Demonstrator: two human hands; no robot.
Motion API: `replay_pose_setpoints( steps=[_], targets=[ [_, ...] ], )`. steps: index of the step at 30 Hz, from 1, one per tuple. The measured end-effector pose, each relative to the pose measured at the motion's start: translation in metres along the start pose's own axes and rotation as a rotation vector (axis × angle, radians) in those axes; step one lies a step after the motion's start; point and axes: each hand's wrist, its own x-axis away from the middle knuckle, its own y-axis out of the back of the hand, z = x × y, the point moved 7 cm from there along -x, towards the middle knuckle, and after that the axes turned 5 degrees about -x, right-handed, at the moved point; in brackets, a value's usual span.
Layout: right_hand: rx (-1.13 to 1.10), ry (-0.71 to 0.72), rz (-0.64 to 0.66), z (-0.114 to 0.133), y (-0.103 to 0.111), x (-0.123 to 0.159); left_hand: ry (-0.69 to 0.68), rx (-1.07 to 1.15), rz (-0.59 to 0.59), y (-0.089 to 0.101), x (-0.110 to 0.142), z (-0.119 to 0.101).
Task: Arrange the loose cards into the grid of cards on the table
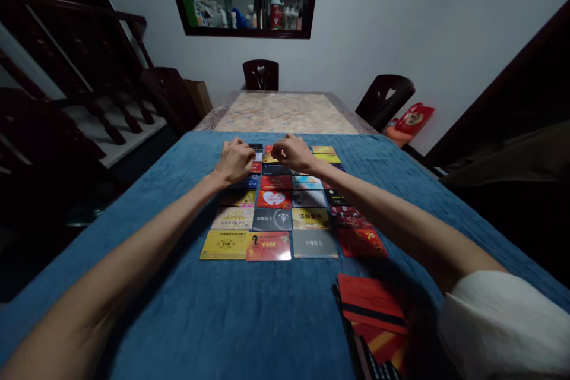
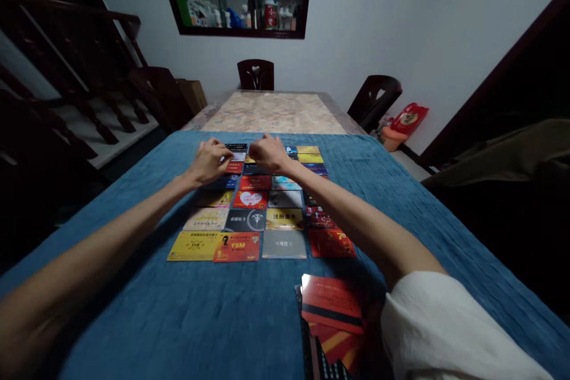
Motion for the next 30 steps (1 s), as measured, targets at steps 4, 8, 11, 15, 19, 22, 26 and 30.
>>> replay_pose_setpoints(
  steps=[4, 8, 11, 15, 19, 22, 26, 30],
  targets=[
    [-0.019, 0.034, -0.038, 0.008, 0.010, 0.040, -0.128, 0.038, -0.055, 0.013, 0.023, -0.044],
    [-0.051, 0.132, -0.085, 0.012, 0.015, 0.081, -0.235, 0.056, -0.085, 0.021, 0.045, -0.085],
    [-0.074, 0.169, -0.122, 0.010, 0.018, 0.110, -0.305, 0.076, -0.117, 0.027, 0.061, -0.116],
    [-0.051, 0.154, -0.172, 0.006, 0.026, 0.149, -0.395, 0.110, -0.124, 0.033, 0.078, -0.156],
    [-0.046, 0.159, -0.203, 0.003, 0.032, 0.187, -0.457, 0.188, -0.119, 0.039, 0.093, -0.191],
    [-0.079, 0.155, -0.220, 0.001, 0.036, 0.213, -0.501, 0.255, -0.107, 0.042, 0.104, -0.213],
    [-0.148, 0.153, -0.185, 0.000, 0.039, 0.242, -0.546, 0.344, -0.078, 0.047, 0.119, -0.236],
    [-0.218, 0.144, -0.165, 0.001, 0.042, 0.261, -0.581, 0.402, -0.047, 0.050, 0.133, -0.252]
  ],
)
